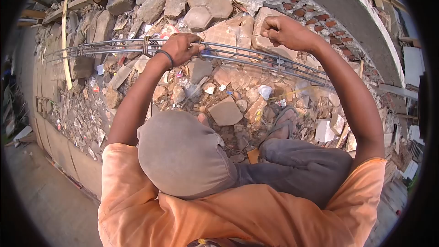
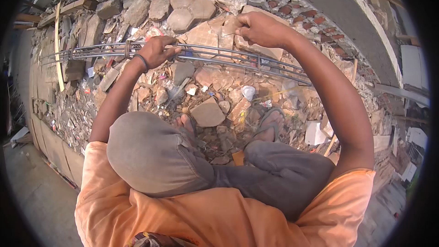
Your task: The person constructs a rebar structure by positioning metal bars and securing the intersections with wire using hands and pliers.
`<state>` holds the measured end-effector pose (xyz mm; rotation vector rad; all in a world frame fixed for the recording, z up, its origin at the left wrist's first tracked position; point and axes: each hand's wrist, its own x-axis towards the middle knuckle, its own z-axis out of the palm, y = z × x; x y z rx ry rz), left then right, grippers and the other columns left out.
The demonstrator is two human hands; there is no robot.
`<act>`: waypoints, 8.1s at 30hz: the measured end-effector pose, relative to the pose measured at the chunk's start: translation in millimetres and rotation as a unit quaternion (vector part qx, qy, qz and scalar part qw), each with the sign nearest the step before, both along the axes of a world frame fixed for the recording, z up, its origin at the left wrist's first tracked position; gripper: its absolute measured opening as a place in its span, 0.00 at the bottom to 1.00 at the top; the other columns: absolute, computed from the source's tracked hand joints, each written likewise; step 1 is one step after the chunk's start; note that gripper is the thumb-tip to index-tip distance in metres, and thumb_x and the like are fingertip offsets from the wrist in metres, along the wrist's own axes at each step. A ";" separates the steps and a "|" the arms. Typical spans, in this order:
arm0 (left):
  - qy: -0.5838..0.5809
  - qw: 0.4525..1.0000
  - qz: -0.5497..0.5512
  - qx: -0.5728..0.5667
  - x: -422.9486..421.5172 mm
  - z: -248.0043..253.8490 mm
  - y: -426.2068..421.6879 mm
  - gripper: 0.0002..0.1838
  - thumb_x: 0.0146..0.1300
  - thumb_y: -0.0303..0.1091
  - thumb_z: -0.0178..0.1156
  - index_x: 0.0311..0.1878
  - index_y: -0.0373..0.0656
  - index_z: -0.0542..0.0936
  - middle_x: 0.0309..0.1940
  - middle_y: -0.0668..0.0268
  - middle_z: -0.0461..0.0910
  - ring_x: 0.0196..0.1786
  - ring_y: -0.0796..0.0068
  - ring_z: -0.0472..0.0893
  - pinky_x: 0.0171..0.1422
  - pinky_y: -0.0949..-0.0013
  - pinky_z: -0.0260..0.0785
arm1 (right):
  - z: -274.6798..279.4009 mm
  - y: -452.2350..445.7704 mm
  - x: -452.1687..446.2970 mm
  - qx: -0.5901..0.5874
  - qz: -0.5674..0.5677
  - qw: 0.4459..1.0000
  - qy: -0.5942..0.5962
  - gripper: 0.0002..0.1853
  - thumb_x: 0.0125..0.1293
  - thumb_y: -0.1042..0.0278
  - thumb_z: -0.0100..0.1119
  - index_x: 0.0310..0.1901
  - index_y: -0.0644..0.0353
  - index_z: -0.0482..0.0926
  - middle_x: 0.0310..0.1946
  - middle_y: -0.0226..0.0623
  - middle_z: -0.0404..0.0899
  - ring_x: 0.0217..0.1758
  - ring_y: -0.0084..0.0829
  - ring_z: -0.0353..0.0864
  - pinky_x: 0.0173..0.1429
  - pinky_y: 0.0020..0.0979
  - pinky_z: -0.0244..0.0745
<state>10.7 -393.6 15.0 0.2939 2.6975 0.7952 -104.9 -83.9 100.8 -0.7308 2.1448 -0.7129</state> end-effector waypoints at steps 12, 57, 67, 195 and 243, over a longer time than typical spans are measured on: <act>0.092 0.995 0.033 0.000 4.3 -5.1 7.4 0.26 0.67 0.49 0.59 0.57 0.35 0.78 0.54 0.47 0.79 0.58 0.49 0.78 0.65 0.56 0.68 | 8.4 29.5 -12.9 0.035 -0.001 0.999 0.022 0.09 0.73 0.67 0.51 0.37 0.64 0.74 0.24 0.28 0.70 0.27 0.20 0.73 0.34 0.28 0.73; -0.326 0.896 -0.207 0.218 -122.1 -70.8 214.9 0.16 0.59 0.22 0.64 0.51 0.42 0.83 0.49 0.63 0.85 0.49 0.72 0.81 0.57 0.70 0.72 | -87.8 163.3 20.7 -0.035 -0.180 0.982 -0.041 0.12 0.73 0.64 0.50 0.46 0.64 0.76 0.39 0.37 0.81 0.40 0.28 0.80 0.46 0.32 0.73; -0.270 0.903 -0.320 0.095 -134.7 -86.1 228.4 0.16 0.60 0.26 0.62 0.51 0.50 0.86 0.49 0.64 0.85 0.48 0.69 0.81 0.58 0.67 0.72 | -105.7 131.6 159.2 -0.120 -0.193 0.972 0.053 0.09 0.70 0.70 0.51 0.46 0.65 0.74 0.56 0.50 0.70 0.59 0.49 0.73 0.62 0.42 0.68; 0.210 0.946 -0.235 0.070 -42.0 4.7 214.1 0.11 0.55 0.25 0.61 0.43 0.44 0.78 0.43 0.58 0.80 0.42 0.52 0.82 0.45 0.56 0.76 | -149.6 133.5 -36.2 -0.113 0.091 0.965 -0.216 0.15 0.65 0.61 0.64 0.50 0.57 0.83 0.37 0.25 0.84 0.37 0.19 0.77 0.41 0.28 0.72; -0.023 0.995 0.029 0.094 -38.3 29.8 241.0 0.10 0.71 0.35 0.57 0.42 0.37 0.74 0.28 0.52 0.79 0.32 0.53 0.80 0.39 0.59 0.71 | -103.1 101.1 -15.7 -0.030 0.094 0.989 0.110 0.09 0.56 0.75 0.57 0.38 0.64 0.82 0.35 0.51 0.83 0.42 0.51 0.82 0.45 0.44 0.74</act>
